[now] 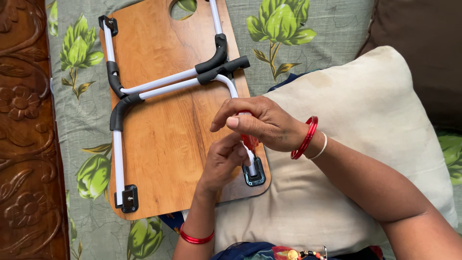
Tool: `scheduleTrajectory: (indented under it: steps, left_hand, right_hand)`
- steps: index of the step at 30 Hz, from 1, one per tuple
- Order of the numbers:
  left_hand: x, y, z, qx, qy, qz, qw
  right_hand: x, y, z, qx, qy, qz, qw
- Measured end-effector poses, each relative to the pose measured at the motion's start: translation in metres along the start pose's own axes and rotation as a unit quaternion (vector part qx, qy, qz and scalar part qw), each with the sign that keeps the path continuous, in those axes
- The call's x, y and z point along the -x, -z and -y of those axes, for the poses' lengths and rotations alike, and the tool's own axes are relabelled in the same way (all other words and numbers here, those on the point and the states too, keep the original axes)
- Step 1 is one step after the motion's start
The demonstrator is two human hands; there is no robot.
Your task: The person uses a red-handled screwdriver to tighten screws on the leg joints of a small wooden lap desk. They work on multiple corners, securing the white metal legs to the wooden tabletop while lying on a bed.
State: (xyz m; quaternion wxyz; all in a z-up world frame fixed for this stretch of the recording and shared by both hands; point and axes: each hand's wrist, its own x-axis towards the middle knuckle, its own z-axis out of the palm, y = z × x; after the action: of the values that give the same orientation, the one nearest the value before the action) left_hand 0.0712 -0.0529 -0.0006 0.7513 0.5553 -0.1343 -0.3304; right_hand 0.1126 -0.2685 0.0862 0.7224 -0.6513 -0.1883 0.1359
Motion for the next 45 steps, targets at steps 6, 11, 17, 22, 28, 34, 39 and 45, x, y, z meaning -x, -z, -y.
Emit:
scheduleTrajectory:
  steps: [6, 11, 17, 22, 28, 34, 39, 45]
  left_hand:
    - [-0.010, -0.023, -0.024, -0.111, -0.039, -0.043, 0.992]
    - [-0.012, -0.031, -0.025, -0.182, -0.083, -0.058, 0.978]
    - [-0.006, -0.022, -0.012, -0.152, -0.088, -0.056, 0.983]
    - [-0.004, -0.019, -0.004, -0.112, -0.033, -0.082, 0.990]
    - [-0.006, -0.025, -0.002, -0.099, -0.022, -0.101, 0.990]
    - [-0.001, -0.032, 0.002, -0.031, -0.040, -0.102, 0.993]
    - [0.004, -0.032, 0.002, -0.083, -0.103, -0.108, 0.985]
    - [-0.006, -0.038, -0.004, -0.079, -0.071, -0.134, 0.985]
  right_hand:
    - [-0.002, -0.006, 0.008, 0.026, 0.003, -0.051, 0.998]
    - [0.008, -0.024, 0.019, -0.095, 0.025, -0.188, 0.977]
    - [-0.006, -0.041, 0.020, 0.056, 0.045, -0.202, 0.977]
    - [-0.016, -0.037, 0.005, 0.052, 0.069, -0.206, 0.975]
    - [-0.009, -0.031, -0.003, -0.056, 0.042, -0.170, 0.983]
    - [-0.002, -0.023, 0.006, -0.178, 0.005, -0.013, 0.984]
    - [0.003, -0.028, 0.013, -0.074, 0.040, -0.037, 0.996]
    - [0.010, -0.020, 0.033, 0.512, 0.136, -0.194, 0.826]
